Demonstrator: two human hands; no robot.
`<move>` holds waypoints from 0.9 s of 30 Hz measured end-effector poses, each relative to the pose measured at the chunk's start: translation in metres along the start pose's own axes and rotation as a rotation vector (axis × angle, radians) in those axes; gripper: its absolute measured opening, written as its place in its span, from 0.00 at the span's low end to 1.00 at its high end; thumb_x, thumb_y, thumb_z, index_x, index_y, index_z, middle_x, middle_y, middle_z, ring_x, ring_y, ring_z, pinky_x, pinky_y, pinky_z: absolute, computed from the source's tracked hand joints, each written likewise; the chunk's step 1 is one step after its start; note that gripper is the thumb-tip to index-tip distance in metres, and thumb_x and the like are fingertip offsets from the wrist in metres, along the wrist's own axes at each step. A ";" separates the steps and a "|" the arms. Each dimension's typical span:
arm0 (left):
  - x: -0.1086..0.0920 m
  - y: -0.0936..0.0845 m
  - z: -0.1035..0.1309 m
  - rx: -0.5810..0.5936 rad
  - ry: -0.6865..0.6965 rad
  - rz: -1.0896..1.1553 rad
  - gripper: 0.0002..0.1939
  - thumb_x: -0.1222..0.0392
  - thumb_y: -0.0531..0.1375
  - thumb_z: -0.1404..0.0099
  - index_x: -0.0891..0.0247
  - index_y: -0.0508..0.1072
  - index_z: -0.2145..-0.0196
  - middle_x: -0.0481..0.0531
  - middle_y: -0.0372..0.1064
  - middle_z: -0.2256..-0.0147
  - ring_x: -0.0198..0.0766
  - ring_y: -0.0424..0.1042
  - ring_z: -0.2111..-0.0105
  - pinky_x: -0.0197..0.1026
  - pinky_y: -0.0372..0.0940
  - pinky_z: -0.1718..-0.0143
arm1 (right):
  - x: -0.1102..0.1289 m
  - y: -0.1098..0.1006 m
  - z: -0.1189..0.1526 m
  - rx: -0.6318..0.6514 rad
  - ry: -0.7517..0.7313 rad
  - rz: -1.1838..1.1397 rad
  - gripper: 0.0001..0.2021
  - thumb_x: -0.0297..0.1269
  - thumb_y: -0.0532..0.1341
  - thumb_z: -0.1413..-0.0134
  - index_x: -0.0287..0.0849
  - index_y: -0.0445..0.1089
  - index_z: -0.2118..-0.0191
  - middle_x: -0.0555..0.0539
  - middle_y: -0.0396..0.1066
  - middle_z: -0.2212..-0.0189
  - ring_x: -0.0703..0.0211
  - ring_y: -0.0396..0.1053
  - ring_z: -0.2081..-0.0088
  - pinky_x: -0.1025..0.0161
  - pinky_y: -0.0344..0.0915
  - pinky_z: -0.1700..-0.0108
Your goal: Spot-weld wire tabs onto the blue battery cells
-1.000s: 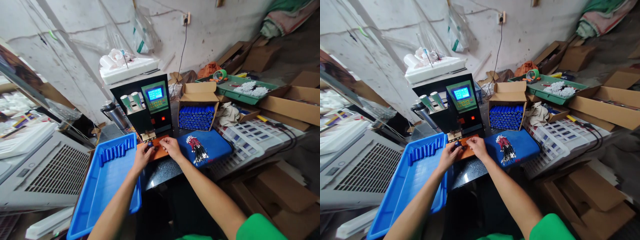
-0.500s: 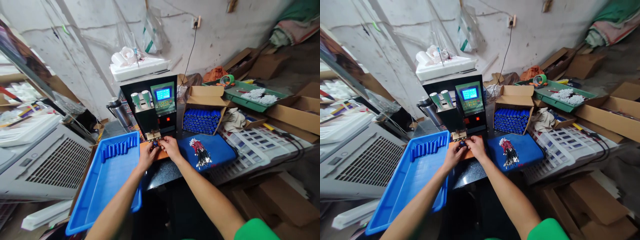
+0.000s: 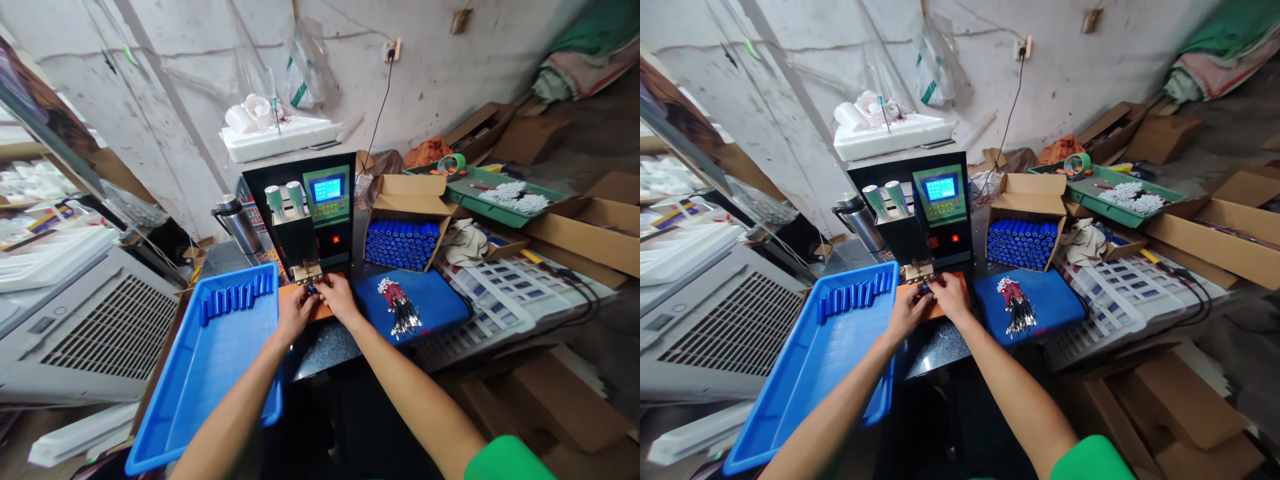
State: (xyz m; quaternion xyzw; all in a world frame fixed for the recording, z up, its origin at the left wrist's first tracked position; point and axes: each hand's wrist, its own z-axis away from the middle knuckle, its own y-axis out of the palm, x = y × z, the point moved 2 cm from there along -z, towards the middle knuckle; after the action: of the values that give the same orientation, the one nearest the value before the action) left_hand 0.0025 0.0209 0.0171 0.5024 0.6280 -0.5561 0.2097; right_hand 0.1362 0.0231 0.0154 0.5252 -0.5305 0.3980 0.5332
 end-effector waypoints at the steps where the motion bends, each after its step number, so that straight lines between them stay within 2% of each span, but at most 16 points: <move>1: 0.000 0.000 0.000 0.002 -0.001 0.004 0.13 0.55 0.57 0.35 0.64 0.73 0.57 0.51 0.75 0.65 0.39 0.72 0.65 0.39 0.66 0.62 | 0.000 0.000 0.000 0.000 0.001 -0.008 0.13 0.47 0.62 0.53 0.42 0.66 0.76 0.54 0.62 0.84 0.64 0.59 0.80 0.68 0.55 0.79; 8: -0.002 0.000 -0.001 0.009 0.004 0.008 0.12 0.56 0.57 0.36 0.63 0.74 0.58 0.51 0.75 0.64 0.40 0.72 0.64 0.40 0.66 0.60 | -0.001 -0.001 -0.001 0.020 0.011 -0.004 0.13 0.46 0.62 0.53 0.42 0.67 0.76 0.54 0.63 0.83 0.64 0.60 0.80 0.68 0.55 0.79; 20: -0.005 -0.001 -0.001 0.004 0.011 -0.022 0.10 0.55 0.56 0.36 0.63 0.73 0.62 0.49 0.74 0.67 0.39 0.72 0.67 0.39 0.67 0.63 | -0.003 0.000 -0.003 0.016 -0.013 0.035 0.12 0.46 0.62 0.52 0.42 0.67 0.76 0.53 0.64 0.83 0.63 0.61 0.80 0.68 0.56 0.79; 27: -0.005 -0.002 -0.001 0.011 -0.003 -0.015 0.11 0.55 0.56 0.35 0.63 0.73 0.61 0.50 0.74 0.67 0.38 0.70 0.67 0.39 0.65 0.63 | 0.000 0.000 -0.001 0.026 -0.003 0.025 0.12 0.46 0.61 0.52 0.42 0.66 0.76 0.53 0.63 0.84 0.63 0.61 0.80 0.69 0.56 0.79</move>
State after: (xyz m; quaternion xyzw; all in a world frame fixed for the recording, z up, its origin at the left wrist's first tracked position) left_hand 0.0036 0.0196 0.0224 0.4980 0.6284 -0.5617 0.2038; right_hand 0.1368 0.0241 0.0158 0.5262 -0.5326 0.4106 0.5205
